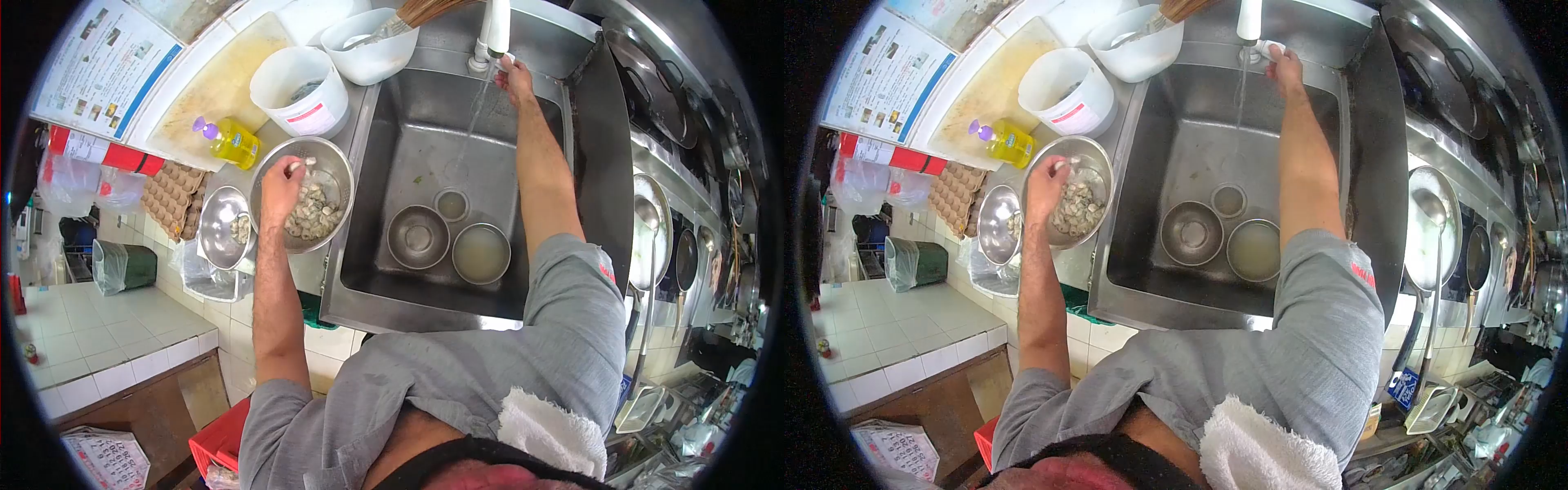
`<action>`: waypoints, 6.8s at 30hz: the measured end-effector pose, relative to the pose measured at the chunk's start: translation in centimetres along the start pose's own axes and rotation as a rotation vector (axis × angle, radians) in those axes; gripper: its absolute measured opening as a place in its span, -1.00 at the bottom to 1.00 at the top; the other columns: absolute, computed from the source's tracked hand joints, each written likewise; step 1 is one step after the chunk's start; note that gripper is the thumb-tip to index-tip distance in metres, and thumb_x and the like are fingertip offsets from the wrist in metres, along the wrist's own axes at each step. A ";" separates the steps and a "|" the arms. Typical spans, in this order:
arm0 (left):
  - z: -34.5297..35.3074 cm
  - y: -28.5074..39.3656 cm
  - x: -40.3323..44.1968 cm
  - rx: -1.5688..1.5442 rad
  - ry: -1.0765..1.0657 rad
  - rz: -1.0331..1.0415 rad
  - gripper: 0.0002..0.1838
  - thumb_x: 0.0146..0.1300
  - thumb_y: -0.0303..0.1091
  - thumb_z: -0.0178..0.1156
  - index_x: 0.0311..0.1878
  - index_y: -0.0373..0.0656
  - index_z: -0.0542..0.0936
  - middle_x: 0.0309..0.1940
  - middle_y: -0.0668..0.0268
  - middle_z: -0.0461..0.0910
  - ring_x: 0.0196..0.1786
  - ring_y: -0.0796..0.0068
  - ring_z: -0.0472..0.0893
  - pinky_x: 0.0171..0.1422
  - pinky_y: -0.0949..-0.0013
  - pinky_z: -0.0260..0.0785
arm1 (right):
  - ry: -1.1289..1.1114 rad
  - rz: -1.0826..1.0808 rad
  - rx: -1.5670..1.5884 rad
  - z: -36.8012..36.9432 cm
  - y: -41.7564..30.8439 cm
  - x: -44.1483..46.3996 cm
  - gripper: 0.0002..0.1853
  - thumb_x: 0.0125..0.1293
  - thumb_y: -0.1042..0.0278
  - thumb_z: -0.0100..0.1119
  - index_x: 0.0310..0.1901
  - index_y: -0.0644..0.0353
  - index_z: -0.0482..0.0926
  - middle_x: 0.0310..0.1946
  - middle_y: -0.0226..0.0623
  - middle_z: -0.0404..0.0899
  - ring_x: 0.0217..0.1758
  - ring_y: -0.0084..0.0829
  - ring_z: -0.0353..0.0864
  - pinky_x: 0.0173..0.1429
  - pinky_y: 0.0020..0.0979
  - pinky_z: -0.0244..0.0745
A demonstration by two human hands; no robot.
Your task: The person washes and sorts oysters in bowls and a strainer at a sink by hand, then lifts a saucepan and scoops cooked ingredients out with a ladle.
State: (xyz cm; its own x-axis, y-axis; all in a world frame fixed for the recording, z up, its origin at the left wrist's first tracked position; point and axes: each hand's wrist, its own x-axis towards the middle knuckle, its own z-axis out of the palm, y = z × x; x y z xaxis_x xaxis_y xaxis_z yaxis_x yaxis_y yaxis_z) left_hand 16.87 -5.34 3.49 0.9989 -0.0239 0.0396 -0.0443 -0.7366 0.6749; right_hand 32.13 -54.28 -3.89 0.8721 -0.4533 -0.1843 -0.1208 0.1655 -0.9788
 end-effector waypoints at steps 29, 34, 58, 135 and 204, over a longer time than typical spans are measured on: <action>21.8 19.1 6.7 -1.052 -0.493 -0.067 -0.81 0.24 -0.42 0.07 -0.12 -0.29 0.49 -0.40 0.32 0.56 -0.38 0.56 0.55 -0.31 0.53 0.39 | 0.019 -0.066 0.429 3.0 0.2 -17.3 -0.81 0.18 0.51 0.13 -0.16 0.34 0.52 -0.41 -0.27 0.58 -0.48 -0.54 0.54 -0.40 -0.56 0.44; 21.8 18.9 6.7 -0.918 -0.452 -0.057 -0.78 0.27 -0.39 0.04 -0.08 -0.28 0.49 -0.42 0.34 0.56 -0.37 0.59 0.53 -0.32 0.54 0.35 | 0.109 -0.054 0.326 3.7 0.6 -16.2 -0.77 0.13 0.45 0.20 -0.18 0.35 0.54 -0.49 -0.29 0.58 -0.48 -0.53 0.55 -0.46 -0.54 0.43; 25.1 18.2 7.7 -1.287 -0.548 -0.160 -0.68 0.26 -0.44 0.05 0.06 -0.31 0.37 -0.08 0.21 0.51 -0.07 0.37 0.56 -0.03 0.35 0.45 | 0.029 -0.335 -0.526 1.2 -2.3 -17.1 -0.75 0.10 0.32 0.14 -0.22 0.26 0.60 -0.42 -0.08 0.61 -0.37 -0.26 0.64 -0.21 -0.31 0.52; 12.3 12.1 3.9 -1.345 -0.377 -0.067 -0.69 0.30 -0.36 0.02 0.05 -0.32 0.42 -0.19 0.28 0.53 -0.15 0.50 0.54 -0.06 0.43 0.44 | -0.553 -0.016 0.063 10.8 -4.2 -22.5 -0.79 0.19 0.56 0.06 -0.12 0.39 0.44 -0.30 -0.23 0.53 -0.31 -0.49 0.55 -0.23 -0.50 0.52; 24.2 19.4 5.9 -1.717 -0.538 -0.347 -0.81 0.33 -0.42 -0.15 -0.07 -0.25 0.37 -0.19 0.11 0.50 -0.13 0.21 0.53 -0.02 0.10 0.40 | 0.052 -0.767 -0.657 1.3 -1.0 -18.8 -0.79 0.18 0.33 0.10 -0.24 0.28 0.57 -0.44 -0.13 0.59 -0.41 -0.29 0.59 -0.25 -0.36 0.47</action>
State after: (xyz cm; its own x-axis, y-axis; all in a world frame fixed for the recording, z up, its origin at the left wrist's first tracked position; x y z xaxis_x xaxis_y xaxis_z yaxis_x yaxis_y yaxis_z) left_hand 22.18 -36.10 -1.01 0.8447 -0.4833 -0.2300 0.5246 0.6626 0.5345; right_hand 16.44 -44.78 0.69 0.8042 -0.2751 0.5268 0.2128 -0.6944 -0.6875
